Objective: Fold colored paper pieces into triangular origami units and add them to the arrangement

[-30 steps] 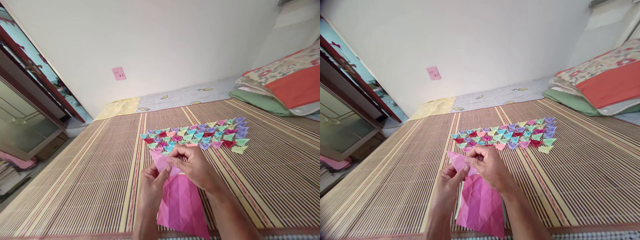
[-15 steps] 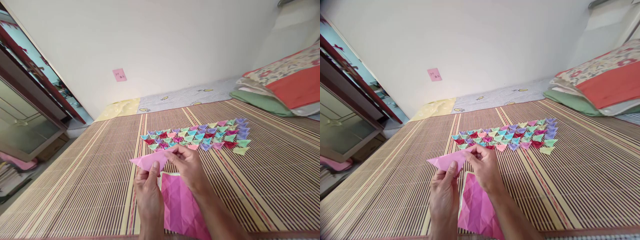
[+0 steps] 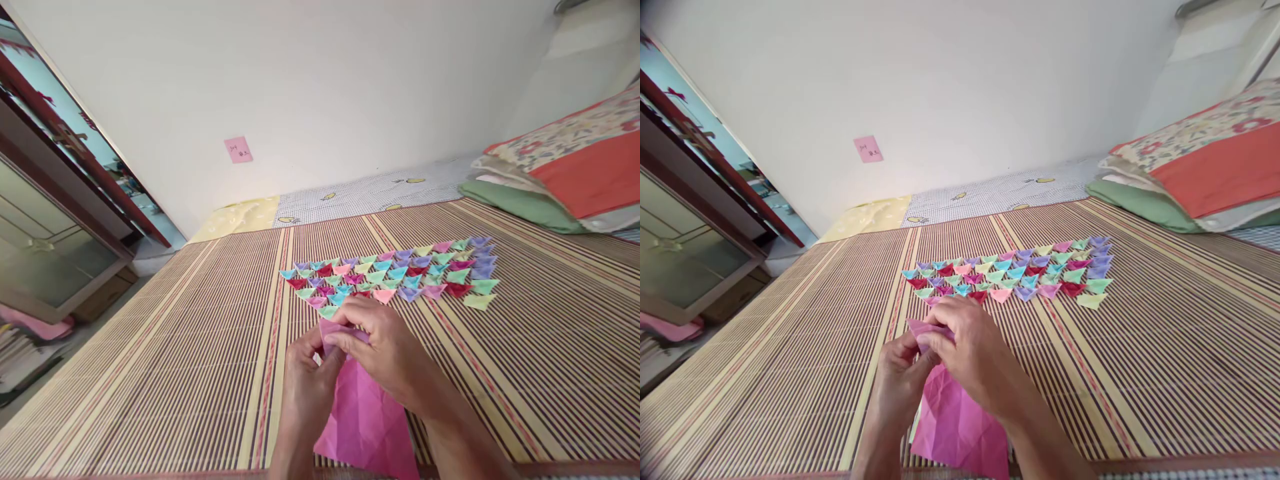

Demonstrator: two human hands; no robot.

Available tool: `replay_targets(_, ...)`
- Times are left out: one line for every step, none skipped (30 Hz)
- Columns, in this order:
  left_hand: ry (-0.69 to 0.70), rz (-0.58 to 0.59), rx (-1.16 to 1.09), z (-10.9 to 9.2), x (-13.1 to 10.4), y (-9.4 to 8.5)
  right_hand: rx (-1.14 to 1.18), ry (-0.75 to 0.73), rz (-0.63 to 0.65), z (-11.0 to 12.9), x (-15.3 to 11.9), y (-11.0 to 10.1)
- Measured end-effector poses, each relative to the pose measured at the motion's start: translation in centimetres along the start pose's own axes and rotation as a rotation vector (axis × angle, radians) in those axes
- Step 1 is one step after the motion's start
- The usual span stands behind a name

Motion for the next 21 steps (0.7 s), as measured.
replay_targets(-0.001, 0.023, -0.011, 0.0, 0.0, 0.0, 0.023, -0.009, 0.001, 0.0, 0.0, 0.0)
replay_targets(-0.002, 0.043, -0.025, 0.1, 0.1, -0.1, 0.057, -0.018, -0.002, 0.1, 0.0, -0.1)
replay_targets(-0.006, 0.063, -0.045, 0.2, 0.1, -0.1, 0.096, -0.023, -0.006, 0.3, 0.1, -0.3)
replay_targets(-0.015, 0.077, -0.073, 0.3, 0.1, -0.2, 0.136, -0.027, -0.011, 0.4, 0.1, -0.6)
replay_targets(-0.027, 0.090, -0.110, 0.5, 0.1, -0.2, 0.170, -0.029, -0.024, 0.5, 0.2, -0.9)
replay_targets(-0.044, 0.098, -0.158, 0.6, 0.1, -0.3, 0.194, -0.031, -0.041, 0.6, 0.2, -1.1)
replay_targets(-0.066, 0.098, -0.215, 0.8, 0.1, -0.3, 0.209, -0.027, -0.061, 0.7, 0.2, -1.3)
replay_targets(-0.093, 0.087, -0.280, 1.0, 0.1, -0.2, 0.223, -0.021, -0.078, 0.7, 0.3, -1.4)
replay_targets(-0.124, 0.067, -0.353, 1.1, 0.1, -0.1, 0.239, -0.015, -0.096, 0.6, 0.3, -1.5)
replay_targets(-0.159, 0.043, -0.434, 1.2, 0.2, 0.0, 0.261, -0.007, -0.113, 0.4, 0.4, -1.5)
replay_targets(-0.197, 0.022, -0.517, 1.2, 0.2, 0.2, 0.292, 0.002, -0.127, 0.2, 0.4, -1.5)
replay_targets(-0.232, 0.006, -0.598, 1.2, 0.3, 0.3, 0.333, 0.014, -0.135, 0.0, 0.5, -1.4)
replay_targets(-0.264, -0.009, -0.672, 1.1, 0.4, 0.5, 0.377, 0.031, -0.142, -0.3, 0.5, -1.3)
replay_targets(-0.293, -0.025, -0.738, 1.0, 0.5, 0.6, 0.419, 0.051, -0.143, -0.5, 0.6, -1.3)
replay_targets(-0.322, -0.044, -0.793, 1.0, 0.6, 0.7, 0.451, 0.069, -0.143, -0.8, 0.7, -1.3)
replay_targets(-0.350, -0.067, -0.842, 0.9, 0.6, 0.7, 0.467, 0.082, -0.140, -0.9, 0.7, -1.3)
replay_targets(-0.377, -0.092, -0.886, 1.0, 0.7, 0.7, 0.466, 0.093, -0.134, -1.0, 0.8, -1.3)
replay_targets(-0.402, -0.117, -0.927, 1.0, 0.8, 0.7, 0.456, 0.104, -0.126, -1.1, 0.8, -1.4)
replay_targets(-0.425, -0.138, -0.964, 1.1, 0.9, 0.6, 0.446, 0.113, -0.116, -1.1, 0.8, -1.5)
replay_targets(-0.445, -0.152, -0.996, 1.2, 1.0, 0.6, 0.444, 0.123, -0.100, -1.1, 0.8, -1.5)
replay_targets(-0.464, -0.162, -1.023, 1.2, 1.0, 0.6, 0.452, 0.137, -0.081, -1.1, 0.8, -1.4)
Point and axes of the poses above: each hand's wrist, its own x-axis towards the middle knuckle, its own y-axis out of the palm, z = x × y, the point moved 1 cm from there along x, towards the middle knuckle, and after that the axes turned 14 degrees about x, right-handed, at the moved point
